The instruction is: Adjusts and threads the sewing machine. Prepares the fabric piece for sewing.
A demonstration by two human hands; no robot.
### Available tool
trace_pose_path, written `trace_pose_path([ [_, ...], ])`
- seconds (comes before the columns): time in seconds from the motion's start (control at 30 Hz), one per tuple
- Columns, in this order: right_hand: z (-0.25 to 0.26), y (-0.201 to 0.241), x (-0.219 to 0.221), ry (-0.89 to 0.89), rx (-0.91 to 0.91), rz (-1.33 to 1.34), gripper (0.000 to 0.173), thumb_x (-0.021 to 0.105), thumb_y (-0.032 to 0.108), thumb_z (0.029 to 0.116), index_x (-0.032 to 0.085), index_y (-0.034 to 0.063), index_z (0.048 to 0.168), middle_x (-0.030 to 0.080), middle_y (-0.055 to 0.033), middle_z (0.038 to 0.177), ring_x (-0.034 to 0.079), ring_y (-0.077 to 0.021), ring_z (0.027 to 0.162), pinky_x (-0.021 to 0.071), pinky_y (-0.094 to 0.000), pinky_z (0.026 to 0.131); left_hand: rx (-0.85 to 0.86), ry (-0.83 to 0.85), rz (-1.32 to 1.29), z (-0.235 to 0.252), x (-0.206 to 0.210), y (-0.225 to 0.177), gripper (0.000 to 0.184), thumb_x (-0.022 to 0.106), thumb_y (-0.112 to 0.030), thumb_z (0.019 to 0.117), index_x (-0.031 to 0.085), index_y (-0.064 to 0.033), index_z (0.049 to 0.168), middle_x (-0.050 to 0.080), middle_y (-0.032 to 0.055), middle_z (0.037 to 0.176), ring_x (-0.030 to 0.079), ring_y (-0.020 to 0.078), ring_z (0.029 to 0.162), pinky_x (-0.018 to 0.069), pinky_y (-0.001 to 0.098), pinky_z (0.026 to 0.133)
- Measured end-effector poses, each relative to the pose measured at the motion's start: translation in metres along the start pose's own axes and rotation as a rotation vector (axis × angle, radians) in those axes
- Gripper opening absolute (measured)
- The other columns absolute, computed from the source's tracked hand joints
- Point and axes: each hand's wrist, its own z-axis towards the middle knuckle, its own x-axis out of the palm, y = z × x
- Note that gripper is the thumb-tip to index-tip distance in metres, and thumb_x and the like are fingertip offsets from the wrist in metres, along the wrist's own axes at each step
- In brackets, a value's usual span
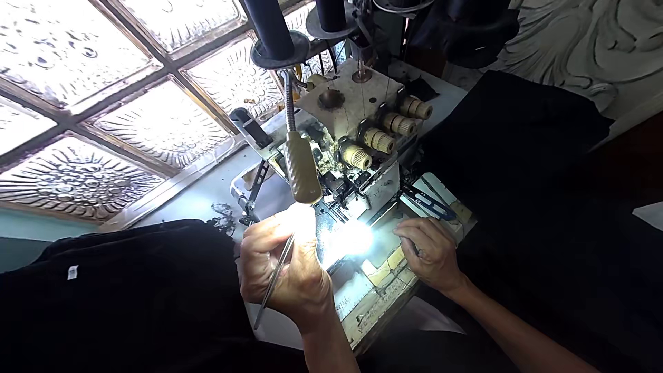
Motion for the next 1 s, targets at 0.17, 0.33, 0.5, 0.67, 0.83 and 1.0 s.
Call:
trace_pose_path([
  [0.17, 0.000, 0.000, 0.000, 0.003, -0.003, -0.011, 0.021, 0.058, 0.012, 0.0931, 0.079, 0.0110, 0.092, 0.076, -0.0065, 0.097, 0.069, -0.0198, 0.089, 0.0541, -0.0293, 0.080, -0.117, 0.013, -0.190, 0.002, -0.009, 0.006, 0.020, 0.066, 0.007, 0.0841, 0.069, -0.0131, 0.089, 0.074, -0.0007, 0.091, 0.073, 0.0113, 0.085, 0.0622, 0.0268, 0.070],
  [0.33, 0.000, -0.001, 0.000, 0.007, -0.002, -0.014, 0.022, 0.057, 0.013, 0.0938, 0.079, 0.0110, 0.092, 0.076, -0.0075, 0.098, 0.070, -0.0204, 0.090, 0.0542, -0.0300, 0.080, -0.160, 0.054, -0.275, 0.000, -0.009, 0.004, 0.023, 0.068, 0.008, 0.0823, 0.070, -0.0140, 0.089, 0.074, -0.0008, 0.090, 0.073, 0.0103, 0.082, 0.0627, 0.0264, 0.071],
  [0.5, 0.000, -0.001, -0.001, 0.006, -0.005, -0.026, 0.022, 0.057, 0.013, 0.0933, 0.079, 0.0111, 0.092, 0.076, -0.0071, 0.097, 0.070, -0.0202, 0.089, 0.0543, -0.0297, 0.080, -0.158, 0.044, -0.298, 0.000, -0.011, 0.004, 0.021, 0.070, 0.006, 0.0827, 0.069, -0.0145, 0.089, 0.072, -0.0016, 0.089, 0.072, 0.0106, 0.083, 0.0629, 0.0264, 0.071],
  [0.67, 0.001, -0.002, -0.001, 0.009, -0.008, -0.017, 0.021, 0.057, 0.013, 0.0933, 0.079, 0.0105, 0.093, 0.077, -0.0078, 0.097, 0.071, -0.0206, 0.090, 0.0549, -0.0305, 0.082, 0.033, 0.018, -0.084, -0.008, -0.009, 0.004, 0.017, 0.068, -0.003, 0.0872, 0.070, -0.0188, 0.092, 0.069, -0.0092, 0.095, 0.069, 0.0049, 0.088, 0.0607, 0.0216, 0.072],
  [0.83, 0.000, -0.002, -0.001, 0.011, -0.006, -0.018, 0.021, 0.058, 0.013, 0.0929, 0.079, 0.0101, 0.092, 0.076, -0.0083, 0.096, 0.070, -0.0208, 0.089, 0.0545, -0.0302, 0.081, 0.190, -0.001, 0.081, -0.015, -0.001, 0.001, 0.009, 0.065, -0.004, 0.0895, 0.065, -0.0116, 0.085, 0.064, -0.0063, 0.092, 0.064, 0.0033, 0.093, 0.0547, 0.0178, 0.079],
  [1.0, 0.000, -0.001, -0.002, 0.010, -0.009, -0.025, 0.020, 0.058, 0.012, 0.0927, 0.078, 0.0094, 0.092, 0.076, -0.0088, 0.096, 0.070, -0.0209, 0.088, 0.0547, -0.0305, 0.080, 0.221, 0.017, 0.127, -0.015, 0.002, 0.000, 0.007, 0.063, -0.003, 0.0888, 0.064, -0.0093, 0.086, 0.064, -0.0048, 0.093, 0.064, 0.0030, 0.095, 0.0546, 0.0180, 0.082],
])
